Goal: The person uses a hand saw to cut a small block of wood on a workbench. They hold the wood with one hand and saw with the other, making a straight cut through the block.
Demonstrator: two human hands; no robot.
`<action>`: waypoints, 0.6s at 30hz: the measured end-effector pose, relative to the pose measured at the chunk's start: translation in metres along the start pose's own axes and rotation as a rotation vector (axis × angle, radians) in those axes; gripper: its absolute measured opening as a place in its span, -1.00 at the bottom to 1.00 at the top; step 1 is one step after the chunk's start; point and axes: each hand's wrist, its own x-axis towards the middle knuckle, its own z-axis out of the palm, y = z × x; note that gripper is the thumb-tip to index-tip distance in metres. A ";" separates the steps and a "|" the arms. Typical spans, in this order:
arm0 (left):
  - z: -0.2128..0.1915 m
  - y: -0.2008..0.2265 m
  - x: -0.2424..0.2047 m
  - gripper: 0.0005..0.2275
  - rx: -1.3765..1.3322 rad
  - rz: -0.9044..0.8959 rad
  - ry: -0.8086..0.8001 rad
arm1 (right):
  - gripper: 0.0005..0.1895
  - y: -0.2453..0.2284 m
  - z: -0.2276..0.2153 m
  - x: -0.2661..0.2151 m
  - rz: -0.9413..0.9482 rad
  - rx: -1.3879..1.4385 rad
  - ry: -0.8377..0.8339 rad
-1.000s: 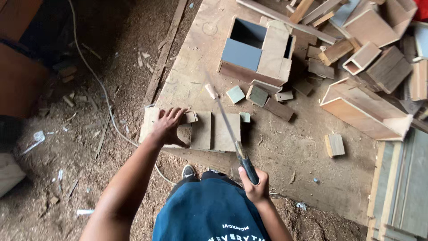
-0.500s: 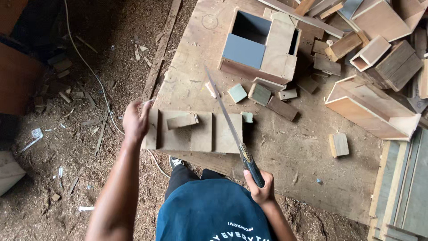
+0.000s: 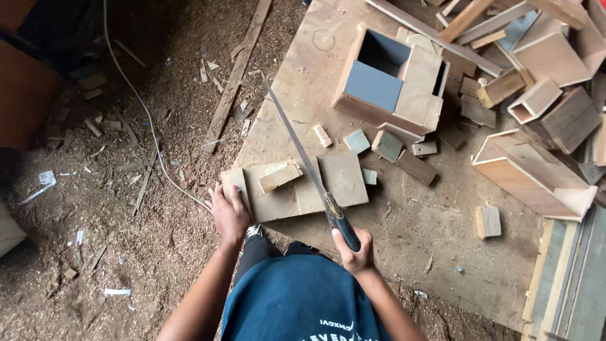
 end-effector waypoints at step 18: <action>0.012 0.094 0.030 -0.48 0.296 0.601 -0.441 | -0.69 -0.008 0.025 -0.006 0.004 -0.034 0.007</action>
